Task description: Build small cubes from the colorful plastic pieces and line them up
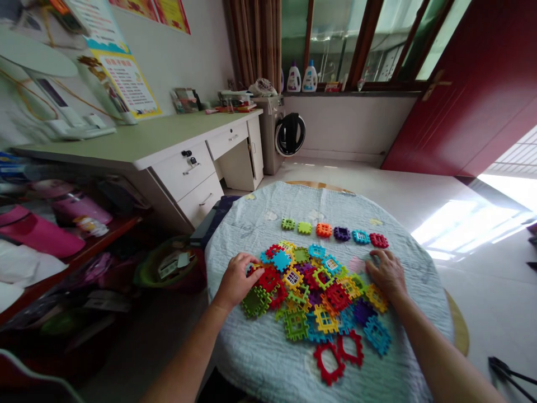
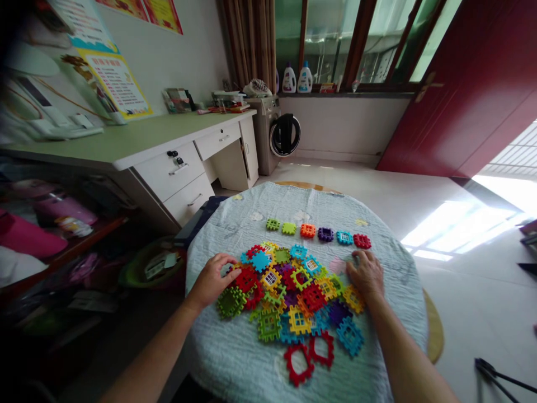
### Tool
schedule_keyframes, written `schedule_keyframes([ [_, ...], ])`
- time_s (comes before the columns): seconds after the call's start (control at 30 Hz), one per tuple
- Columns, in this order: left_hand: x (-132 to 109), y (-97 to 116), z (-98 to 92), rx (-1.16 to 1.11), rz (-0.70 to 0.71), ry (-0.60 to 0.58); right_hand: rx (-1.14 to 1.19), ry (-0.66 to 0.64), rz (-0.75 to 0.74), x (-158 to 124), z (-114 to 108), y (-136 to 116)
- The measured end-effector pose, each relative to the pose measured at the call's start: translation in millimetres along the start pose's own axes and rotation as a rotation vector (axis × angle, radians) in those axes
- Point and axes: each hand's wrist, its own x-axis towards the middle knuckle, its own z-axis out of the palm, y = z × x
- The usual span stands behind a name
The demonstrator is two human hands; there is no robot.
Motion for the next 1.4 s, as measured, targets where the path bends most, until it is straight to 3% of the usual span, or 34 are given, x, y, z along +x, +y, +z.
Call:
schedule_keyframes([
  [0.2,-3.5,7.7,6.5,0.093,-0.039,-0.114,0.021,-0.003,0.015,0.2,-3.4,-4.6],
  [0.4,0.1,13.9,10.4,0.068,0.002,-0.095,0.027,-0.003,0.02,-1.1,-7.0,-9.0],
  [0.8,1.5,32.8,33.7,-0.435,-0.007,-0.029,0.028,-0.02,0.03,-1.9,-8.5,-9.5],
  [1.1,26.0,-8.4,27.2,-0.075,0.056,0.211,0.009,-0.038,0.03,-0.9,-7.0,-8.6],
  [1.27,46.9,-30.9,43.1,0.062,0.052,0.207,0.008,-0.044,0.027,-1.6,-9.9,-11.3],
  [1.4,48.4,-38.4,49.1,0.057,0.044,0.184,0.028,-0.045,0.025,-2.1,-10.0,-11.3],
])
